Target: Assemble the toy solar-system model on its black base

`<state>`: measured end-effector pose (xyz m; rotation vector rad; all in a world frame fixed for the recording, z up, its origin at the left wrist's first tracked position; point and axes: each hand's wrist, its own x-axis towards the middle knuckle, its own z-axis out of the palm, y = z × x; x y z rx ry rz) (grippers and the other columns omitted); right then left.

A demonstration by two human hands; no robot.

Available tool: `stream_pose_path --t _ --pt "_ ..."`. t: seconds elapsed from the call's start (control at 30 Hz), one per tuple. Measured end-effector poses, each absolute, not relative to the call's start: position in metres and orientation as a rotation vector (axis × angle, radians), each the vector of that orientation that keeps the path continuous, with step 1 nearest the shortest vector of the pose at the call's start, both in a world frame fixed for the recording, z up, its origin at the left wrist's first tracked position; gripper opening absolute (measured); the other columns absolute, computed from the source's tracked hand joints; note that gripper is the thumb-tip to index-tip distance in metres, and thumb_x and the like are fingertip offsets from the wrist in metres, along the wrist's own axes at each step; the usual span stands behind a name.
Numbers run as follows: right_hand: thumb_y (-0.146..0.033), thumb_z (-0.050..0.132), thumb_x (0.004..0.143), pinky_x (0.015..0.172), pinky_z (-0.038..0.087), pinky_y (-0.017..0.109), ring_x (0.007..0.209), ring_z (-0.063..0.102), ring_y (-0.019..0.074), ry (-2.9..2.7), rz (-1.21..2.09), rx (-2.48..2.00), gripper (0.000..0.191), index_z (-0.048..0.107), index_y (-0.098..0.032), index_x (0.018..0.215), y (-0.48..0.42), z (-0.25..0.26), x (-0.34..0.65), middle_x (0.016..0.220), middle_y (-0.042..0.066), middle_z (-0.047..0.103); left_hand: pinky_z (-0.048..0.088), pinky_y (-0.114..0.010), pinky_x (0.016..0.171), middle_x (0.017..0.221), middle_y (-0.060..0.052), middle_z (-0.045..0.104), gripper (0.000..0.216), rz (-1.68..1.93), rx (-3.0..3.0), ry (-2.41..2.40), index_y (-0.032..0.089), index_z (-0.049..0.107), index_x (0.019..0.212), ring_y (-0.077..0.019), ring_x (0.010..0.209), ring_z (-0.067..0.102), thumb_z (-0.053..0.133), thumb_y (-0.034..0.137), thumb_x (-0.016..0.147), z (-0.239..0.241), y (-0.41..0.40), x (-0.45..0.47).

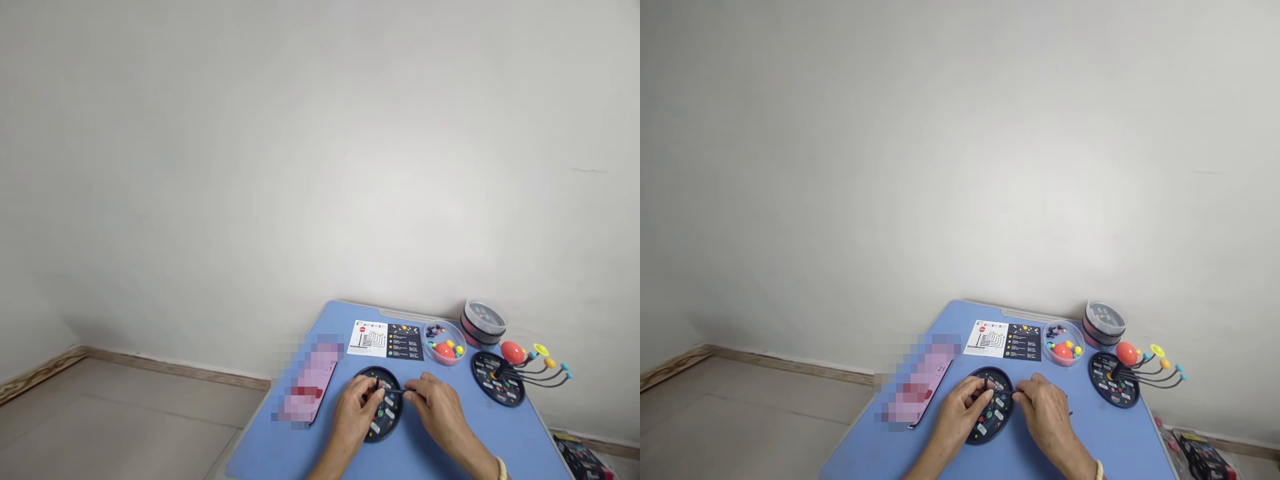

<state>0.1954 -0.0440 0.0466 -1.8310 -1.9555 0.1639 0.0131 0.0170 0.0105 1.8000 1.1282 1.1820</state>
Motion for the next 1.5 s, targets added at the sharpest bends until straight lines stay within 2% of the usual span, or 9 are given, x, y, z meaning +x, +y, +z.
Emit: stream_pose_path --t 0.27,0.33,0.5,0.63,0.73,0.83,0.97,1.2,1.5 --pt "-0.022 0.053 0.091 0.058 0.036 0.024 0.067 0.063 0.0159 -1.939 0.203 -1.762 0.022 0.073 -0.025 0.081 -0.039 0.044 0.191 0.073 0.0 0.065 0.055 -0.029 0.065 0.081 -0.005 0.074 0.015 1.171 1.769 1.099 0.021 0.073 0.076 -0.022 0.074 0.067 0.06 0.023 0.07 0.023 0.016 0.01" --pt "-0.025 0.051 0.092 0.059 0.037 0.024 0.068 0.063 0.0162 -1.912 0.251 -1.727 0.024 0.073 -0.025 0.083 -0.039 0.042 0.192 0.073 0.0 0.064 0.055 -0.029 0.067 0.077 -0.003 0.074 0.013 1.173 1.751 1.077 0.022 0.073 0.073 -0.021 0.071 0.067 0.06 0.023 0.071 0.026 0.017 0.009" --pt "-0.036 0.048 0.095 0.061 0.039 0.026 0.067 0.062 0.0171 -1.821 0.313 -1.625 0.03 0.074 -0.025 0.086 -0.036 0.037 0.195 0.072 0.001 0.063 0.058 -0.028 0.066 0.078 -0.001 0.077 0.023 1.137 1.683 1.016 0.024 0.076 0.091 -0.0195 0.067 0.069 0.062 0.025 0.072 0.035 0.02 0.006" --pt "-0.046 0.047 0.095 0.062 0.04 0.027 0.066 0.059 0.018 -1.741 0.343 -1.542 0.037 0.075 -0.024 0.083 -0.035 0.038 0.195 0.069 0.001 0.061 0.059 -0.027 0.061 0.081 -0.002 0.076 0.024 1.129 1.687 0.959 0.024 0.076 0.095 -0.0203 0.07 0.07 0.062 0.028 0.075 0.047 0.019 0.003" --pt "-0.049 0.047 0.095 0.061 0.04 0.027 0.065 0.057 0.0179 -1.721 0.353 -1.511 0.039 0.075 -0.024 0.083 -0.035 0.04 0.192 0.067 0.001 0.059 0.059 -0.029 0.068 0.085 -0.002 0.077 0.024 1.136 1.757 0.906 0.025 0.076 0.095 -0.0209 0.076 0.07 0.065 0.026 0.074 0.056 0.019 0.005" --pt "-0.046 0.047 0.096 0.06 0.039 0.027 0.064 0.056 0.0175 -1.739 0.3 -1.493 0.038 0.075 -0.024 0.084 -0.035 0.04 0.188 0.067 0.001 0.059 0.056 -0.03 0.075 0.082 -0.003 0.076 0.018 1.088 1.897 0.84 0.024 0.077 0.086 -0.0211 0.078 0.069 0.065 0.022 0.072 0.061 0.02 0.012" --pt "-0.045 0.045 0.098 0.058 0.038 0.026 0.064 0.058 0.017 -1.808 0.176 -1.517 0.037 0.075 -0.025 0.087 -0.037 0.038 0.189 0.069 0.001 0.059 0.053 -0.029 0.071 0.073 -0.003 0.073 0.02 0.995 2.048 0.819 0.025 0.077 0.075 -0.0214 0.075 0.067 0.058 0.023 0.08 0.063 0.024 0.019" --pt "-0.034 0.035 0.102 0.063 0.04 0.028 0.072 0.059 0.0194 -1.857 -0.027 -1.575 0.039 0.071 -0.023 0.097 -0.041 0.044 0.205 0.077 0.005 0.061 0.05 -0.028 0.067 0.071 -0.002 0.07 0.025 1.011 2.087 0.772 0.027 0.08 0.081 -0.0207 0.074 0.064 0.056 0.025 0.087 0.059 0.025 0.02" --pt "-0.02 0.047 0.097 0.067 0.037 0.029 0.073 0.06 0.0199 -2.044 -0.039 -1.558 0.025 0.071 -0.024 0.091 -0.05 0.035 0.204 0.078 0.004 0.069 0.05 -0.027 0.07 0.076 -0.002 0.073 0.016 0.906 2.104 0.738 0.024 0.078 0.078 -0.0205 0.077 0.066 0.063 0.019 0.08 0.06 0.025 0.018"
